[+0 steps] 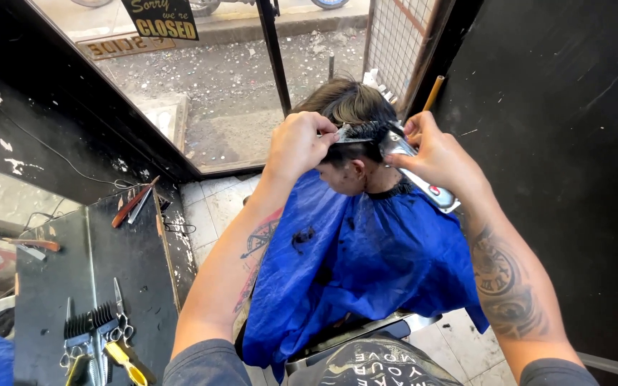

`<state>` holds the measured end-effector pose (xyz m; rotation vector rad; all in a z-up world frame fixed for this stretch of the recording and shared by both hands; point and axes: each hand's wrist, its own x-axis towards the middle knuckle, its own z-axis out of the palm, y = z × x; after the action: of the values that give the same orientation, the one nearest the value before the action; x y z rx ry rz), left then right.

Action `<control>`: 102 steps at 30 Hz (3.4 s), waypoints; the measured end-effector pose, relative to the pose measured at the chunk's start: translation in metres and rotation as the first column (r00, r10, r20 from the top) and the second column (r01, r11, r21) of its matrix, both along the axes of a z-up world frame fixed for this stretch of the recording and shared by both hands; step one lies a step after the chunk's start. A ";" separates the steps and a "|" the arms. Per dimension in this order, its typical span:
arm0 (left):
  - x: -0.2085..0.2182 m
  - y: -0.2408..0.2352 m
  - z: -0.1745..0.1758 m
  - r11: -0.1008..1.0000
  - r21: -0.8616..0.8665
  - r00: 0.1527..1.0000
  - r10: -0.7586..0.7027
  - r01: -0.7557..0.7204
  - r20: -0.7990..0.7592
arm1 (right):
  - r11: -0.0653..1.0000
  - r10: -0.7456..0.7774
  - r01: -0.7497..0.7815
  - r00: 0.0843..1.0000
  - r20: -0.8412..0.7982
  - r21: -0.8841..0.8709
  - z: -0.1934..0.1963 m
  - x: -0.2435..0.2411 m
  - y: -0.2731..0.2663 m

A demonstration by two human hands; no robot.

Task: A barber uses electric clippers and a comb to trim and finish a client's haircut at a cutting station.

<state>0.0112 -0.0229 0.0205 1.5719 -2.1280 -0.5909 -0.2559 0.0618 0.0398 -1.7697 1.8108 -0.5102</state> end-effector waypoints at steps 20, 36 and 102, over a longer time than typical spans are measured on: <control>-0.008 -0.051 0.008 0.993 0.111 0.997 0.047 -0.040 -0.065 | 0.994 0.080 -0.085 0.994 0.070 0.065 0.027 -0.053 -0.024; -0.016 -0.007 0.035 0.999 -0.044 1.000 -0.012 0.011 -0.004 | 0.967 0.248 -0.253 0.964 -0.095 -0.039 0.060 0.007 -0.037; 0.144 -0.045 -0.075 0.751 -0.543 0.878 -0.477 0.376 -0.051 | 0.635 -0.731 0.725 0.451 0.513 0.268 -0.188 -0.108 0.329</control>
<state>0.1547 -0.0681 -0.0540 0.7025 -2.2554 -0.2404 -0.3638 0.3905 -0.1486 -0.5509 1.9901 -1.2259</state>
